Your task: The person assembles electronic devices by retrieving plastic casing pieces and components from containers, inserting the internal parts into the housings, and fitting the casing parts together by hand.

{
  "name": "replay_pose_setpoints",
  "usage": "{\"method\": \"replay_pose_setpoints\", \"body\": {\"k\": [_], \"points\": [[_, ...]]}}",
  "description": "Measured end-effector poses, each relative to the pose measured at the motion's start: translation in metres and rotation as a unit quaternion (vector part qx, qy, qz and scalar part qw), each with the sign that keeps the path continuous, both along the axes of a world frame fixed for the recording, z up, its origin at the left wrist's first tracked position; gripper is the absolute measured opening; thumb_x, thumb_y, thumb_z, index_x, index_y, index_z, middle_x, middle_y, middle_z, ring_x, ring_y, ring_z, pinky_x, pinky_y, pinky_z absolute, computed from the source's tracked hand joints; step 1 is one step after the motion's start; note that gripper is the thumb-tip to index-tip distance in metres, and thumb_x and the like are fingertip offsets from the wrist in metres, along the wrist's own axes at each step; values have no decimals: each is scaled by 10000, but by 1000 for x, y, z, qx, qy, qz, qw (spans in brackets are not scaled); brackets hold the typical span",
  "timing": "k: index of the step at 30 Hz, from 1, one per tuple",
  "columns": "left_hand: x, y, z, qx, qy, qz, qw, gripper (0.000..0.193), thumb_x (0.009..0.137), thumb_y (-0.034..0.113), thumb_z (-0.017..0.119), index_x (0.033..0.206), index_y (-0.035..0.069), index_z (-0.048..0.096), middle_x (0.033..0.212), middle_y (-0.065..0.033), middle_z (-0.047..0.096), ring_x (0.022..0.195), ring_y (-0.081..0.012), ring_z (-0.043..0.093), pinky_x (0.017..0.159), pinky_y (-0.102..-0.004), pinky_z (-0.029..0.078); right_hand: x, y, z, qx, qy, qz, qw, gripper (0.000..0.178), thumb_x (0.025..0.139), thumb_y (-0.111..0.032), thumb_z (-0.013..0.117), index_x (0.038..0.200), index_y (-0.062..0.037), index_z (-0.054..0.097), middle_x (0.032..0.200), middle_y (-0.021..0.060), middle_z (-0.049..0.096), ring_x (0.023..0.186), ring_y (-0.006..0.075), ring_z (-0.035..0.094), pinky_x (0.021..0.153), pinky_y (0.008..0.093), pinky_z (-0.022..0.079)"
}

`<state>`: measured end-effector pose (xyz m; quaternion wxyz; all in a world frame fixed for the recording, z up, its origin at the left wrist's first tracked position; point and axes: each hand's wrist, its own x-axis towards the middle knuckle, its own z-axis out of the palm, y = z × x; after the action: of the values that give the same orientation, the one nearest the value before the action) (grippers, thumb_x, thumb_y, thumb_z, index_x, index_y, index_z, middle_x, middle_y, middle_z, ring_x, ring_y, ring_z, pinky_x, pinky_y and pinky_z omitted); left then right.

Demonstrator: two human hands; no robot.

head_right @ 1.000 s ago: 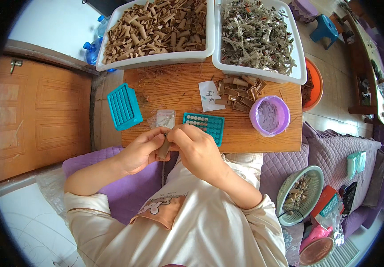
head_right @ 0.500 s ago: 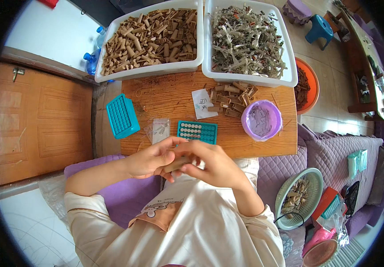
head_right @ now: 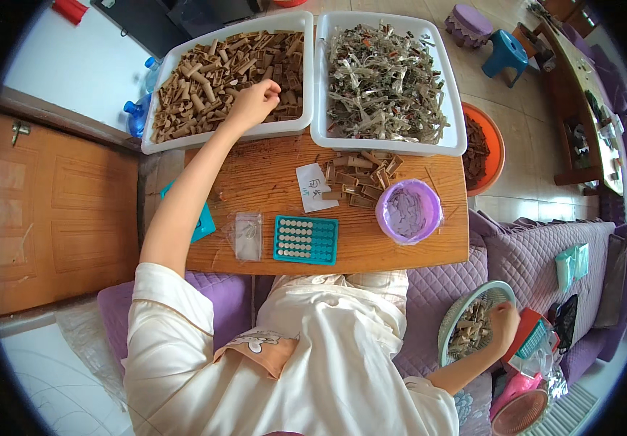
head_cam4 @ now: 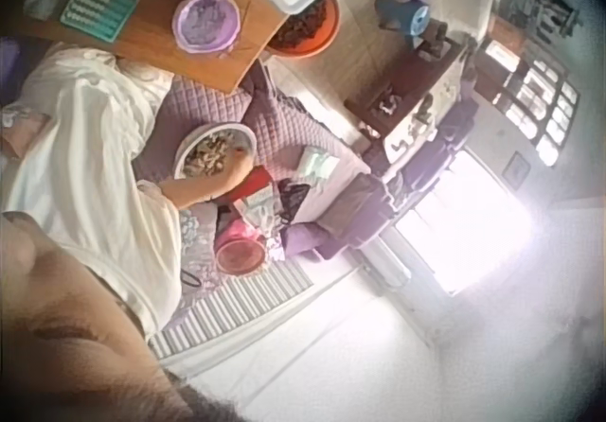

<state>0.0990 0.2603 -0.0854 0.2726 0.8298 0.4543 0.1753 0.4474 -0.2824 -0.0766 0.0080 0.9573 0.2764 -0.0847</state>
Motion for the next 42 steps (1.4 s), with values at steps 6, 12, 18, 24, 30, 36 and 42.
{"method": "replay_pose_setpoints", "body": {"k": [6, 12, 18, 24, 30, 36, 42], "points": [[28, 14, -20, -54, 233, -25, 971, 279, 688, 104, 590, 964, 67, 583, 1007, -151, 560, 940, -284, 539, 771, -359, 461, -16, 71, -13, 227, -18, -15, 974, 172, 748, -176, 548, 830, -25, 562, 725, 132, 581, 658, 234, 563, 607, 327, 435], [44, 14, -27, -25, 282, 11, 959, 262, 631, 96, 619, 885, 46, 582, 907, -158, 585, 854, -296, 561, 729, -364, 451, -40, 252, 18, 394, 152, 145, 895, 174, 764, -129, 543, 881, -1, 554, 720, 89, 585, 650, 120, 543, 623, 245, 421], [25, 1, 0, -65, 167, -10, 984, 149, 721, 81, 506, 851, 39, 564, 914, -149, 580, 876, -288, 555, 731, -382, 450, -59, 377, 7, 337, 63, 193, 919, 235, 717, -236, 583, 860, -50, 587, 760, 123, 610, 710, 261, 589, 652, 324, 449], [23, 10, -18, -110, 98, -38, 988, 314, 686, 147, 611, 986, 72, 554, 964, -132, 579, 913, -265, 547, 770, -364, 435, -68, 407, -14, 239, 95, 267, 929, 233, 677, -201, 593, 859, -55, 595, 773, 137, 609, 747, 285, 587, 672, 359, 454], [35, 14, -20, -141, 195, -66, 968, 396, 651, 174, 665, 1031, 119, 571, 1027, -125, 565, 933, -261, 540, 810, -351, 423, -74, 404, -5, 357, 117, 237, 896, 172, 684, -159, 561, 791, -28, 589, 709, 118, 603, 687, 263, 588, 636, 339, 450], [31, 26, -37, -154, 205, -97, 962, 333, 641, 169, 670, 969, 157, 611, 994, -100, 585, 927, -253, 543, 795, -347, 428, -66, 407, -5, 336, 160, 227, 900, 154, 706, -130, 531, 817, -34, 578, 692, 110, 598, 675, 214, 597, 615, 319, 447], [36, 3, -8, -143, 158, -77, 974, 268, 689, 171, 629, 943, 89, 599, 978, -120, 583, 908, -260, 545, 775, -345, 427, -51, 402, -25, 299, 124, 241, 915, 208, 697, -176, 568, 838, -24, 584, 744, 149, 598, 730, 284, 583, 654, 352, 444]]}}
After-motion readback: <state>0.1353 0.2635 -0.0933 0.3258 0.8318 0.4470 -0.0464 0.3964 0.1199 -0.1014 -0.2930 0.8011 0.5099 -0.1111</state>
